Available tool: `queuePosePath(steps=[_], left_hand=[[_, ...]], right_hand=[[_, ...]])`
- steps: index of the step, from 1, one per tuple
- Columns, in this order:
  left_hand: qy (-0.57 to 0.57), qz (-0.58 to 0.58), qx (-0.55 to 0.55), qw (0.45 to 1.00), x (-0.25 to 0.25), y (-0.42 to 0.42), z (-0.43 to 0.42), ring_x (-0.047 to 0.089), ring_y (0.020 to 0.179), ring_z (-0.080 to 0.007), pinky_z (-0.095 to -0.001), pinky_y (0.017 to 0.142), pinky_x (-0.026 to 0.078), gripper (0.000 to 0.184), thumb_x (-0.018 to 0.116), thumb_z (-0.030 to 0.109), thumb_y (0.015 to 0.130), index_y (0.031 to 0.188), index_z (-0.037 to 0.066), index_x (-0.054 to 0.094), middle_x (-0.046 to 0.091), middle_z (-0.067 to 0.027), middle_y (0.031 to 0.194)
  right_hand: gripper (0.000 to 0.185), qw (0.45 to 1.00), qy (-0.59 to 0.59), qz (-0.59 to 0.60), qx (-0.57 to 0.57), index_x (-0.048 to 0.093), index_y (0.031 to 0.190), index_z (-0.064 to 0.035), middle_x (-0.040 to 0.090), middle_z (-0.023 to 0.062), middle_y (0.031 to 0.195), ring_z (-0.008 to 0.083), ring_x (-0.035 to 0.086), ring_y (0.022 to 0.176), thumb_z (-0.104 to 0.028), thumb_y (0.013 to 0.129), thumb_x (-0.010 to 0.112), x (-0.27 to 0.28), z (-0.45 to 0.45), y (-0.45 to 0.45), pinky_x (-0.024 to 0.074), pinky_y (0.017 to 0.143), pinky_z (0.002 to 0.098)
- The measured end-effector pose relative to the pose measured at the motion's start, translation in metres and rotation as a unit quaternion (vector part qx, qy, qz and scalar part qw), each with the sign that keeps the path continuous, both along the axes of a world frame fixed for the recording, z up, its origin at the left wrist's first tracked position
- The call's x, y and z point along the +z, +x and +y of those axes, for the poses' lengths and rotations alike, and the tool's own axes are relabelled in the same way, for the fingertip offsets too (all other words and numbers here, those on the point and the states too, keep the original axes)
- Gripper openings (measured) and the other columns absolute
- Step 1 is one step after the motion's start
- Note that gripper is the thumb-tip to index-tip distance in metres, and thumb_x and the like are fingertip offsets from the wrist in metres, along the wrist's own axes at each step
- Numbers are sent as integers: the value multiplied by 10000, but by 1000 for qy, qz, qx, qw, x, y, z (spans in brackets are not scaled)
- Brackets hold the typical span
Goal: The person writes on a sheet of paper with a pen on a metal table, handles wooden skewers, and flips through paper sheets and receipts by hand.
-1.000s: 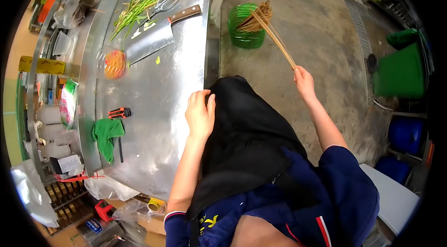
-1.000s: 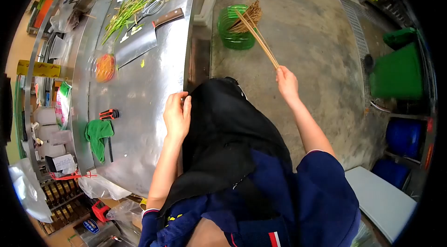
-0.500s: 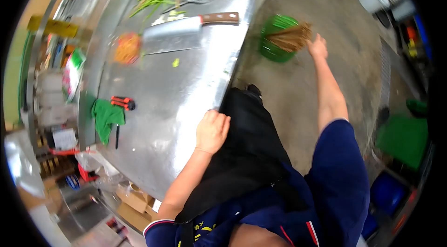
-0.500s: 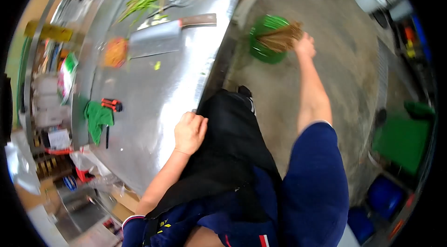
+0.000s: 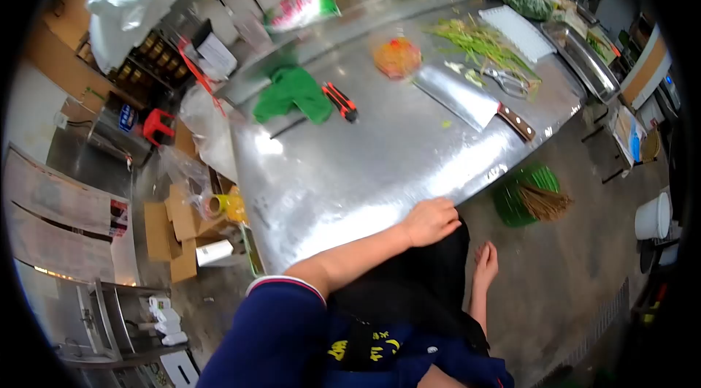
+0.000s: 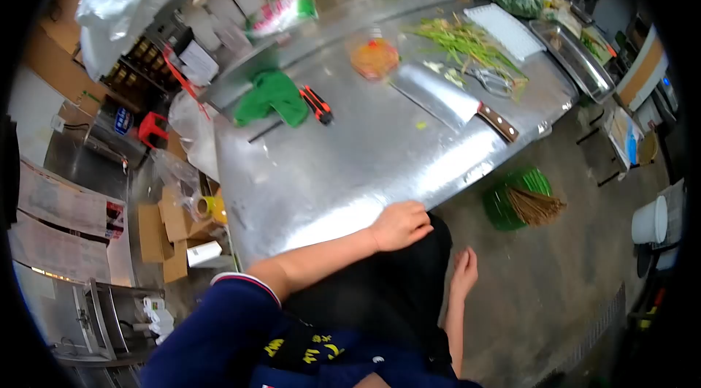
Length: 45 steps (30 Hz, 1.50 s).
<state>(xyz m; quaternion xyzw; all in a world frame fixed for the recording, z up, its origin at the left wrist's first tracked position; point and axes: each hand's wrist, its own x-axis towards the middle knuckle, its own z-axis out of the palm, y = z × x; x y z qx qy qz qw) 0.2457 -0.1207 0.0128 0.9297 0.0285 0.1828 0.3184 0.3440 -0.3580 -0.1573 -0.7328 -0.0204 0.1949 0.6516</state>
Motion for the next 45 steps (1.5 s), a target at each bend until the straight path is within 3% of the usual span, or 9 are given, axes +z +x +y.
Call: queuePosePath(steps=[3,7,9,15,21,24,29,35,45], left_hand=[[-120,-16,45,992,36,-25,12,590,891,-291,-366,725,497,119,639,145,839,920,61,615,582,-90,924],[17,-163,151,975,56,-72,97,610,891,-266,-359,734,499,124,643,117,837,938,52,612,587,-107,966],[-45,-143,262,953,55,-105,160,616,874,-271,-363,730,501,127,634,107,841,953,49,622,597,-112,994],[179,-32,490,853,27,-197,299,581,968,-308,-416,836,462,145,602,123,837,955,48,642,629,-114,1001],[166,133,462,861,-14,-216,325,554,998,-308,-449,866,402,246,623,137,809,1045,67,614,617,-116,980],[155,86,458,871,-11,-226,314,559,953,-326,-444,841,408,198,580,100,822,1006,31,602,613,-134,951],[28,74,536,841,7,-270,296,591,863,-383,-475,754,448,153,532,115,876,965,-6,561,627,-201,899],[54,19,617,785,-12,-290,296,603,800,-383,-479,727,454,167,529,183,917,928,22,572,638,-189,821],[-34,57,610,790,7,-293,301,601,693,-389,-489,641,448,281,643,292,836,728,48,555,615,-170,687]], right_hand=[[302,1000,-14,-13,1,566,1199,-1,643,89,977,121,607,809,-211,993,497,12,-13,-29,497,706,255],[261,998,-30,-57,25,567,1171,-6,630,58,912,89,575,730,-176,989,491,40,-15,-39,469,644,227],[251,998,19,-56,27,566,1165,-1,626,55,908,87,577,733,-160,983,498,45,-7,-35,468,643,223],[239,991,21,-101,90,569,1167,6,652,66,916,99,605,742,-99,957,523,99,63,-52,482,656,225],[158,955,4,-230,186,625,1046,21,664,83,879,127,637,737,-19,913,551,164,119,-85,504,650,242],[147,905,-24,-337,258,630,1027,14,659,92,856,135,645,725,-7,896,567,199,148,-79,504,635,249],[145,790,8,-490,368,645,1003,-14,654,119,855,183,625,672,-19,863,607,292,252,-64,487,606,280],[180,670,96,-625,390,629,1054,-17,654,107,865,167,629,729,-52,884,582,419,447,-65,499,653,271],[363,656,-7,-710,256,669,1107,-176,692,95,1024,316,641,977,-377,836,533,573,759,-75,496,853,434]])
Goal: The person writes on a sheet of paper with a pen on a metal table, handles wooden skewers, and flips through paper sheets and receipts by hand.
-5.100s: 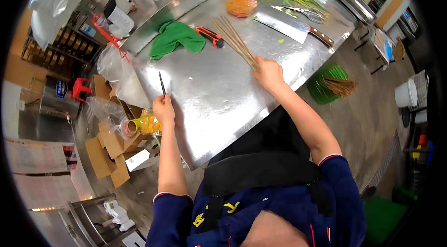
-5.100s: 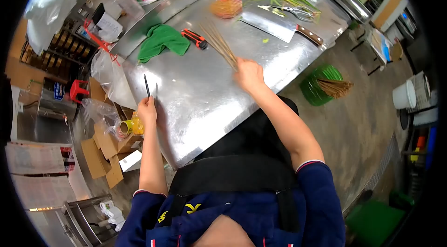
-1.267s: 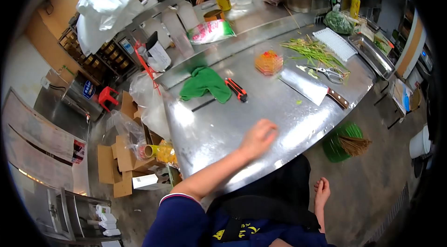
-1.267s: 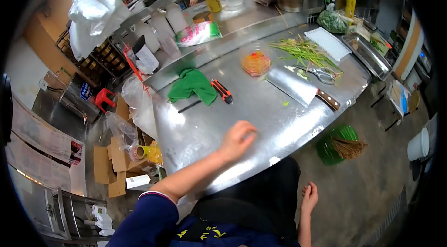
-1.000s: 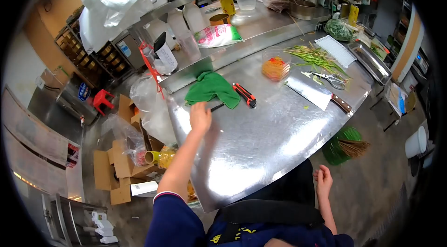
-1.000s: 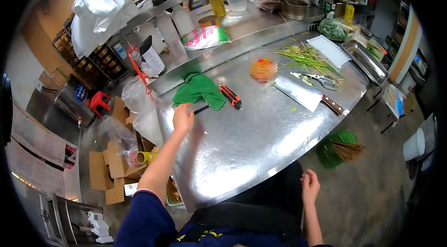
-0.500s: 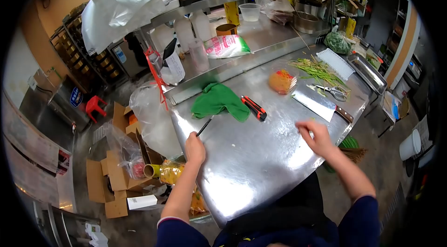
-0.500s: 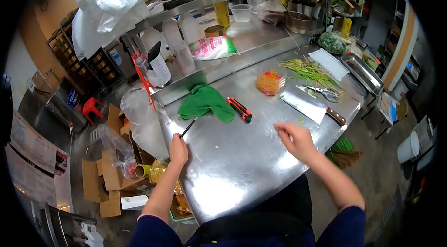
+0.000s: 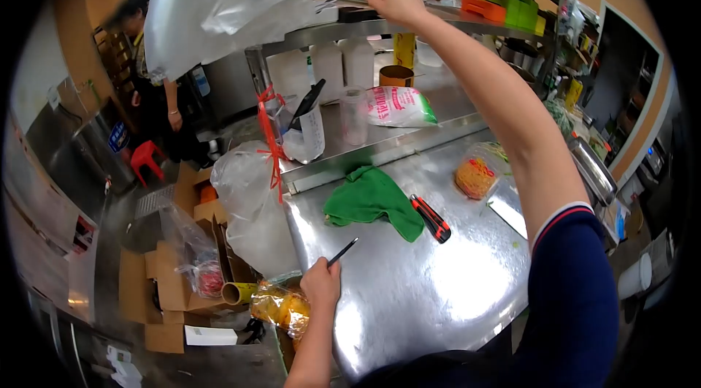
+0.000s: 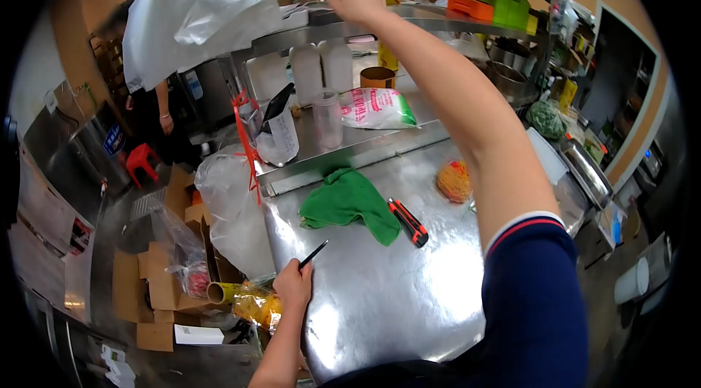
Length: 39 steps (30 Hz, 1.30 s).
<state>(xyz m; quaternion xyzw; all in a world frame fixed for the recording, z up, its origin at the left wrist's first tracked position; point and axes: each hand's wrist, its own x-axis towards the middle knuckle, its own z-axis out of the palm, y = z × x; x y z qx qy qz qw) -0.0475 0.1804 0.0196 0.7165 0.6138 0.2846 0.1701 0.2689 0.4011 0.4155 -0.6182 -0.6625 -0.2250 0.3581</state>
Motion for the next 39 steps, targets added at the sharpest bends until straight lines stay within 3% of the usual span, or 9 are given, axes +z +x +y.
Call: queuePosePath(steps=[10,15,20,26,30,36,37,38,39], left_hand=[[-23,-25,3,999,1,-2,7,592,638,-360,-468,591,446,273,694,261,790,686,51,553,590,-145,630],[-2,-42,3,999,-5,-2,7,585,615,-345,-456,572,436,263,704,271,776,696,55,577,578,-136,611],[-4,-38,5,999,-1,-1,7,595,626,-349,-462,579,447,257,696,251,775,678,60,555,592,-137,623],[3,-26,18,999,-5,1,8,600,633,-364,-461,594,455,250,673,263,794,701,53,574,602,-150,634],[16,-7,18,1000,-6,0,2,603,679,-405,-490,630,452,267,634,284,838,739,43,573,620,-190,683],[28,-73,65,995,-22,-3,3,588,786,-440,-504,672,443,325,505,342,945,831,40,547,625,-228,824],[72,-154,68,983,-24,-7,-4,587,743,-417,-491,676,438,351,476,333,968,884,-4,527,624,-221,831],[65,-286,49,955,-42,-13,-4,534,607,-240,-388,587,439,337,474,303,983,857,-6,522,562,-108,700],[-91,-527,42,844,-28,-13,-25,420,583,-93,-270,520,388,283,469,275,993,871,26,528,458,-3,651]], right_hand=[[660,987,-153,6,-43,655,1095,6,643,187,1147,376,597,1075,-579,847,477,29,159,-39,465,923,380],[426,971,-152,23,-185,682,1119,-125,656,92,1161,252,631,1073,-323,742,704,26,150,-70,503,868,374],[489,981,32,179,-62,656,1136,-98,663,145,1122,312,623,1057,-232,668,699,26,147,-36,491,892,388],[494,921,246,299,42,597,1147,-74,658,152,1077,302,636,988,-134,660,656,38,66,8,498,851,389],[505,828,189,464,251,507,1206,-4,591,113,1104,205,599,958,-10,718,637,-25,-70,9,533,696,330],[568,733,-65,645,205,435,1326,7,545,121,1209,175,544,1076,15,790,621,-216,-295,-65,448,921,289],[558,717,-88,668,175,439,1322,3,542,117,1208,179,540,1080,11,795,619,-243,-326,-80,443,928,293],[548,701,-109,689,149,444,1318,-1,538,113,1206,183,537,1084,8,799,618,-264,-349,-91,438,935,296],[541,704,-111,688,133,447,1314,-4,537,110,1202,185,534,1087,5,801,617,-282,-367,-99,436,938,301]])
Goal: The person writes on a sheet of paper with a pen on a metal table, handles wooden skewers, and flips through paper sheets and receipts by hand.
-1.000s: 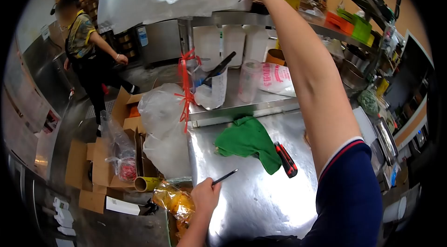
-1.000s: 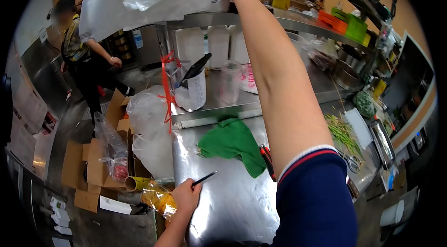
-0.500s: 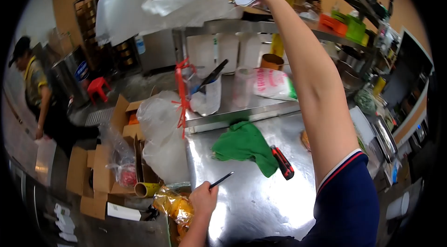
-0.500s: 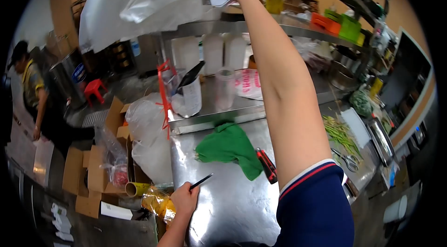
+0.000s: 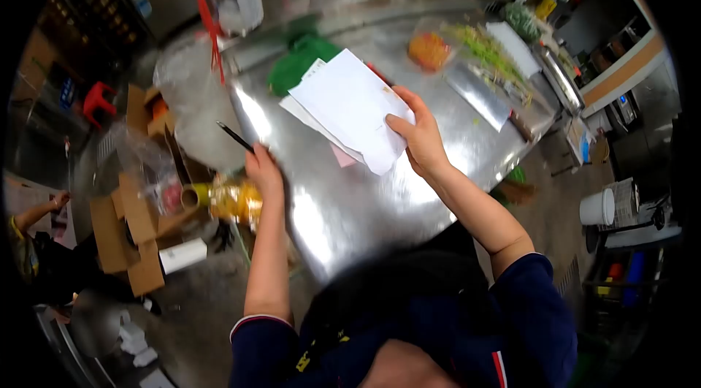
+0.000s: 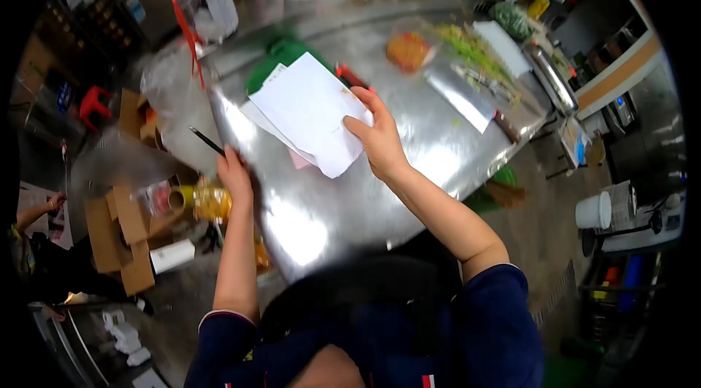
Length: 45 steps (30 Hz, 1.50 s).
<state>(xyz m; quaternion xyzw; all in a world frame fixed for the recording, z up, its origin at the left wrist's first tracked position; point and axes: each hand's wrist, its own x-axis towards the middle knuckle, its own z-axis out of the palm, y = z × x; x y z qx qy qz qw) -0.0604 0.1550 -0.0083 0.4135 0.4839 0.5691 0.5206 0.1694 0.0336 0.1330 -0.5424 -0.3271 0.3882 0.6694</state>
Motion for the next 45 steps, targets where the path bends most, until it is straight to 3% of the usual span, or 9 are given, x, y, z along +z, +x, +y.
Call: queuePosePath(steps=[3,8,11,20,23,27,35,41,45], left_hand=[[-122,-174,-120,970,24,-7,-67,422,609,-86,-229,544,396,254,440,265,1014,1024,35,545,472,7,745],[-136,-321,-231,908,37,2,-140,524,1114,-214,-358,967,422,404,363,325,1031,1237,1,491,558,-104,1210],[-134,-282,-152,938,30,-1,-156,578,1056,-211,-361,901,479,314,478,201,997,1231,-8,489,585,-103,1169],[-116,-198,-54,972,26,-21,-167,605,981,-167,-299,875,482,277,537,42,935,1204,-26,537,626,-93,1134],[-107,-185,-73,974,32,-27,-187,600,1036,-186,-325,903,486,299,524,37,937,1231,-15,510,607,-104,1164],[-121,-134,-39,983,47,-28,-219,595,1058,-181,-340,920,478,313,510,59,944,1254,9,498,603,-87,1186],[-106,-125,-10,986,71,-22,-276,584,1056,-186,-342,901,479,330,522,103,948,1262,11,482,587,-101,1196],[-113,-96,-7,989,75,5,-287,605,959,-140,-316,817,504,314,569,149,939,1225,24,533,626,-56,1108],[-114,-70,-40,990,65,2,-281,598,989,-122,-287,835,496,318,568,103,931,1225,-12,532,624,-64,1119]], right_hand=[[482,999,-27,5,-27,471,1269,-18,535,100,1166,181,524,1082,4,808,609,-44,-47,-25,428,940,317],[357,989,-77,-124,11,498,1169,-24,509,75,1153,152,495,1074,-8,828,602,-60,-87,-60,411,936,297],[303,966,20,-256,44,516,1122,-16,489,70,1161,160,494,1076,-18,833,606,-81,-99,-67,431,925,299],[318,984,-105,-60,127,561,1197,1,586,114,1167,207,629,968,-86,893,599,-107,-123,-23,486,858,273],[301,942,-51,-307,126,608,1159,-29,605,152,1203,245,632,1002,-96,866,621,-100,-124,-2,486,872,291],[274,916,-10,-400,42,643,1119,-65,598,150,1227,291,588,1113,-104,848,623,-98,-130,13,471,917,332],[300,919,56,-348,174,627,1105,-30,631,115,1138,256,589,1081,0,817,549,-87,-151,25,451,931,330],[421,880,-41,157,446,501,1293,47,618,122,1190,143,597,1041,-94,911,604,-74,-157,-4,464,910,276],[333,923,-69,24,377,546,1211,39,670,92,1033,127,630,916,-68,900,599,-78,-156,-9,494,814,261]])
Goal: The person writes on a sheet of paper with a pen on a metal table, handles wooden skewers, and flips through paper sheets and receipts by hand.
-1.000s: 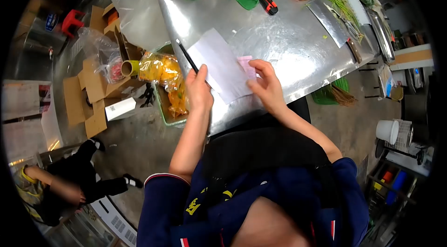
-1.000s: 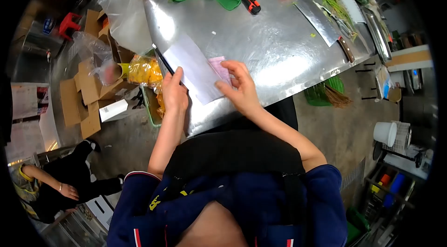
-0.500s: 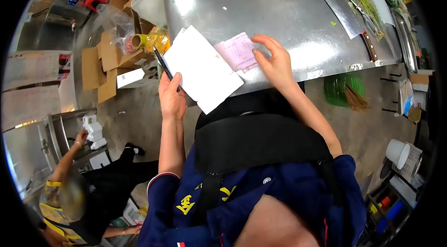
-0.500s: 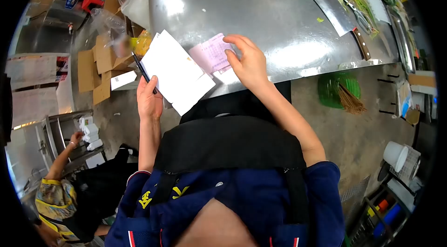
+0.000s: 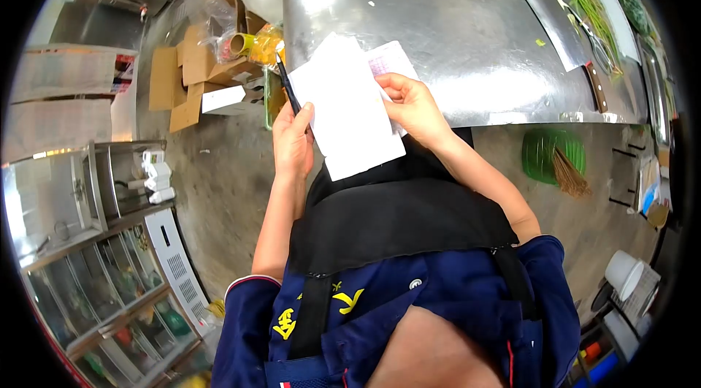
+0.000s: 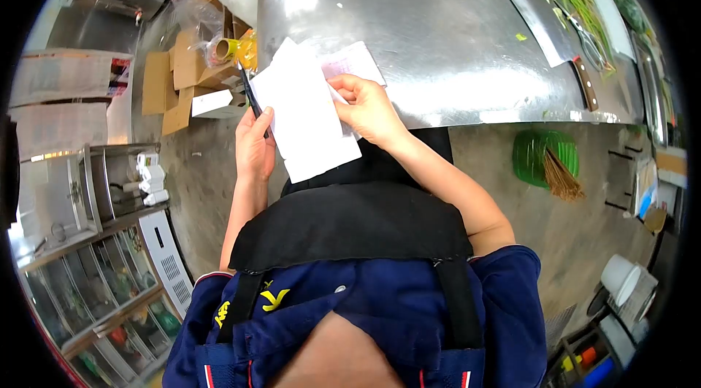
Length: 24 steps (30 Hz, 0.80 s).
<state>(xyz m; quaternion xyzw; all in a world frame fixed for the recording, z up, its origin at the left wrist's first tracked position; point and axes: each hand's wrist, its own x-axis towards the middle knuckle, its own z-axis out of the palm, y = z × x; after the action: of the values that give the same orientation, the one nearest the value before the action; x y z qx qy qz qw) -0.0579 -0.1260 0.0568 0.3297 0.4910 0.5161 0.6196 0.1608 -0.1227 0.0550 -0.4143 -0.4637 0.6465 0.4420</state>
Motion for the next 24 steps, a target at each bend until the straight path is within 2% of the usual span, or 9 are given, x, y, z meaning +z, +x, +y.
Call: queuePosePath(steps=[1,4,5,9,14,18,20,21,24], left_hand=[[-3,-8,13,1000,-2,1,4,605,953,-120,-275,818,496,314,571,88,925,1211,-35,531,632,-63,1095],[-4,16,-20,1000,-25,-21,23,620,960,-155,-299,856,494,294,579,90,920,1187,-23,535,636,-83,1086],[9,-9,-12,1000,-23,-18,27,623,950,-153,-298,841,503,276,583,79,914,1168,-24,543,641,-74,1067],[-18,-31,-25,999,-31,-13,51,617,977,-164,-304,872,492,307,585,83,913,1195,-23,530,635,-85,1095],[-32,-12,-101,994,-28,25,70,601,988,-163,-339,884,484,314,542,123,945,1208,-43,501,610,-82,1118],[-57,19,-102,993,-43,29,74,595,999,-171,-336,898,483,312,509,128,965,1207,-68,498,602,-77,1077],[-17,21,-78,997,-52,24,71,557,817,-115,-234,763,456,307,499,115,954,1215,-42,540,591,-48,953],[18,96,-60,993,-61,17,74,539,803,-105,-226,750,443,310,501,123,953,1220,-29,547,585,-43,937],[78,249,-18,965,-74,0,72,495,753,-84,-210,701,412,305,504,148,949,1212,7,570,567,-21,879]], right_hand=[[315,998,19,-52,-22,556,1191,37,677,89,1003,126,634,894,-67,897,600,-2,2,0,499,788,257],[260,989,7,30,-142,567,1135,27,675,84,980,113,627,874,-48,889,602,-21,2,7,494,767,245],[238,985,11,41,-165,557,1123,23,671,81,978,112,626,875,-31,893,585,-25,3,15,497,763,248],[305,961,4,51,-271,518,1210,2,664,83,1023,109,622,914,-48,914,575,-15,-4,46,489,818,251],[359,949,40,87,-299,482,1239,22,661,104,1028,120,619,932,-37,899,582,11,-7,52,489,824,266],[410,970,19,-28,-239,467,1265,10,655,117,1023,143,613,965,-47,881,598,-4,-1,27,485,842,275],[425,970,44,-74,-226,466,1266,10,649,134,1031,157,609,988,-52,870,608,-19,6,12,482,852,286],[414,963,68,-138,-222,475,1244,24,632,167,1074,196,607,1024,-54,862,615,-30,10,9,490,856,317],[374,923,141,-260,-247,533,1198,-1,620,160,1102,237,617,1017,-43,839,631,-33,12,2,496,837,332]])
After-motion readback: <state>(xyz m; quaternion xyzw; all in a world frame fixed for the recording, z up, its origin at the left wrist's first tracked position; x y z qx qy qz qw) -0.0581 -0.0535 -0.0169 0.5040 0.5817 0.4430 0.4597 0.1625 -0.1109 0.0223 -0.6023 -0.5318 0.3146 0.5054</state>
